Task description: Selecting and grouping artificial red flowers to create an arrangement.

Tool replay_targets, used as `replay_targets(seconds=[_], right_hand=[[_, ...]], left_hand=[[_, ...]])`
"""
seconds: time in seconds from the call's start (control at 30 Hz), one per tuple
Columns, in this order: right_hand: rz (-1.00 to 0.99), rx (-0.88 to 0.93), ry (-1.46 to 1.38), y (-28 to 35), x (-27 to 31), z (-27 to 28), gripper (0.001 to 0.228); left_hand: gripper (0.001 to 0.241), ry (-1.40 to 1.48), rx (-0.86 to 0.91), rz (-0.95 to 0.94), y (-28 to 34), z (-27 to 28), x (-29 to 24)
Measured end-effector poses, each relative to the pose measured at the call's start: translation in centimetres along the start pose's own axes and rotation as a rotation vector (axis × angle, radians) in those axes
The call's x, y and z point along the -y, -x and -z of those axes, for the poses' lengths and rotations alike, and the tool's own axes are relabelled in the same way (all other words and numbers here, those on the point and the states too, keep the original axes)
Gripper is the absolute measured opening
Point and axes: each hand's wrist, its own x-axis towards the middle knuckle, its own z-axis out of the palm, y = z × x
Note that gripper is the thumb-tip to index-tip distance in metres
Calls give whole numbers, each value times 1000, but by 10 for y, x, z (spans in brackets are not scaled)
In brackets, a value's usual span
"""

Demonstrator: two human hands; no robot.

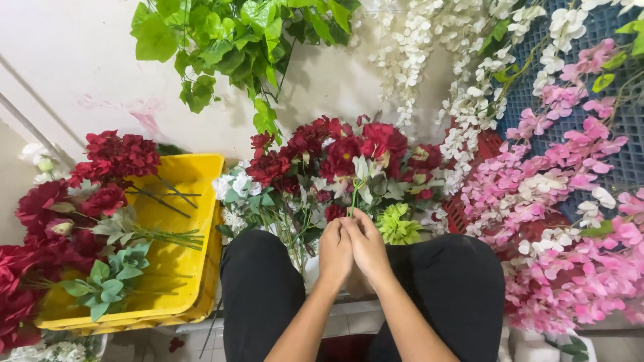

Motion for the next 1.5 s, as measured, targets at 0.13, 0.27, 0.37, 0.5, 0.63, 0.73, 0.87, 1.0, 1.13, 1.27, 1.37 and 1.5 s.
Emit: replay_targets(seconds=[0.13, 0.27, 0.37, 0.5, 0.63, 0.73, 0.87, 1.0, 1.13, 1.27, 1.37, 1.5], right_hand=[[24, -22, -52, 8, 12, -3, 47], [179, -42, -158, 0, 3, -6, 33], [255, -20, -196, 0, 2, -8, 28], [286, 9, -140, -3, 7, -11, 24], [254, 4, -48, -17, -1, -10, 22], [150, -41, 221, -54, -40, -14, 26], [61, 53, 481, -120, -117, -26, 42], [46, 185, 566, -180, -194, -47, 43], [7, 240, 491, -107, -98, -33, 33], [67, 285, 127, -59, -37, -29, 37], [109, 306, -102, -32, -8, -29, 38], [236, 287, -263, -28, -2, -33, 39]], left_hand=[[29, 9, -69, -61, -1, -4, 4], [25, 22, -200, -191, 4, 2, -10], [22, 41, -288, -274, 11, 5, -16], [20, 69, -345, -310, 13, 7, -14], [17, 26, -311, -225, 12, 9, -11], [26, -83, -82, 130, 4, 14, 5], [35, -221, 68, 341, -16, 4, 59], [33, -279, 101, 435, -26, -9, 109], [36, -298, 108, 488, -14, 5, 80], [28, -282, -62, 352, -1, 20, 34], [22, -247, -177, 212, 13, 29, 4], [19, -212, -348, 45, 13, 32, 5]])
